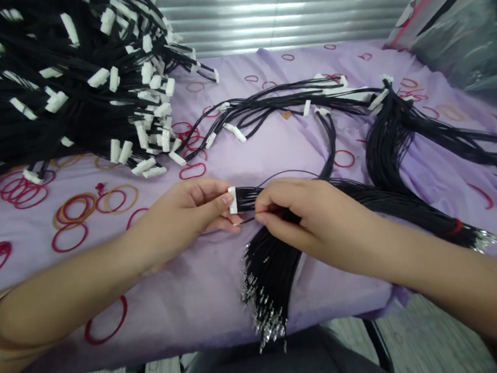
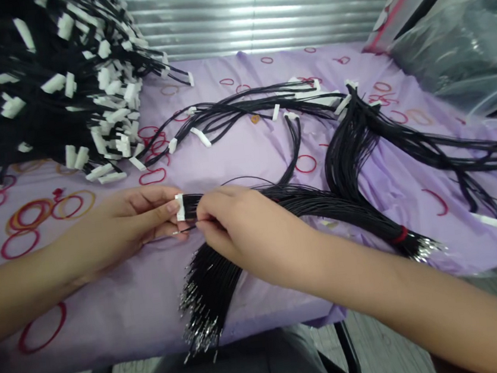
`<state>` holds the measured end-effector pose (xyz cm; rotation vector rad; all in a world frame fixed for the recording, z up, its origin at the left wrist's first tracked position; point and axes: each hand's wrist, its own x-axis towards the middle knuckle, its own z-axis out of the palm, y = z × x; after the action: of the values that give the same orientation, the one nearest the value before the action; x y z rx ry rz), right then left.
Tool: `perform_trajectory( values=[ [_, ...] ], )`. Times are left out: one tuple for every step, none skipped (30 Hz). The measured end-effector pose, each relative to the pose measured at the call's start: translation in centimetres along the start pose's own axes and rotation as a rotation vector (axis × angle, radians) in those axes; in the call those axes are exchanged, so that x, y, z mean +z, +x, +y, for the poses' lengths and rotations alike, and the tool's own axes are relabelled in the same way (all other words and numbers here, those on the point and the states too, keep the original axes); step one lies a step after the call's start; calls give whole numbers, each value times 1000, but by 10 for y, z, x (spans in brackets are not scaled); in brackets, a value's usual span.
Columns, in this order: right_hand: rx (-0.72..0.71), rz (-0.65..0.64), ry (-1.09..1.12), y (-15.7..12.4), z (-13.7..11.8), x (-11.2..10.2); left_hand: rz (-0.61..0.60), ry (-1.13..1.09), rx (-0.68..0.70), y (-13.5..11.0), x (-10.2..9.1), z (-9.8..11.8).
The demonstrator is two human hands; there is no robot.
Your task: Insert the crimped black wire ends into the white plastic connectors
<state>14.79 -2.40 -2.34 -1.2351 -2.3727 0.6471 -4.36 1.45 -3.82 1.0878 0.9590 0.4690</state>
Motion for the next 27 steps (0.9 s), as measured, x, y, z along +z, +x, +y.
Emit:
perform_trajectory(
  values=[
    [35,24,5,0,-1,0,-4,8,1,0,0,0],
    [75,46,10,1,-1,0,-3,11,2,0,0,0],
    [115,65,15,1,-1,0,3,9,2,0,0,0],
    [152,78,21,1,-1,0,10,5,2,0,0,-1],
    [184,84,26,2,-1,0,16,0,0,0,0,-2],
    [208,86,31,3,-1,1,19,-8,3,0,-1,-3],
    [226,86,37,3,0,1,15,-15,7,0,-1,-4],
    [238,87,42,4,0,2,12,-19,11,0,-2,-5],
    [246,92,44,5,0,2,8,-22,13,0,-2,-5],
    [250,98,45,6,1,3,6,-24,16,1,-3,-6],
    [254,105,43,6,1,3,6,-26,18,1,-3,-6],
    [259,109,41,6,1,3,6,-26,18,1,-3,-6],
    [266,110,38,7,1,4,6,-26,19,1,-3,-6],
    [273,111,37,7,1,4,5,-26,22,1,-3,-6],
    [280,109,37,6,1,4,4,-25,23,2,-3,-5],
    [284,108,40,6,1,4,4,-21,23,2,-3,-5],
    [285,108,42,6,2,4,5,-18,21,2,-2,-5],
    [284,106,46,6,2,4,7,-14,18,2,-2,-4],
    [282,106,52,6,2,4,9,-10,13,1,-2,-4],
    [278,106,59,6,2,4,13,-8,9,1,-2,-3],
    [275,106,69,6,2,3,17,-7,7,1,-2,-3],
    [274,106,79,5,2,3,21,-8,6,0,-1,-2],
    [272,104,87,5,2,3,24,-7,4,0,-1,-2],
    [271,102,93,6,3,3,28,-3,4,0,0,-2],
    [272,100,94,6,3,4,32,2,4,0,0,-2],
    [275,100,90,6,3,5,34,8,4,0,0,-2],
    [278,102,81,7,3,5,35,15,5,0,0,-2]
  ],
)
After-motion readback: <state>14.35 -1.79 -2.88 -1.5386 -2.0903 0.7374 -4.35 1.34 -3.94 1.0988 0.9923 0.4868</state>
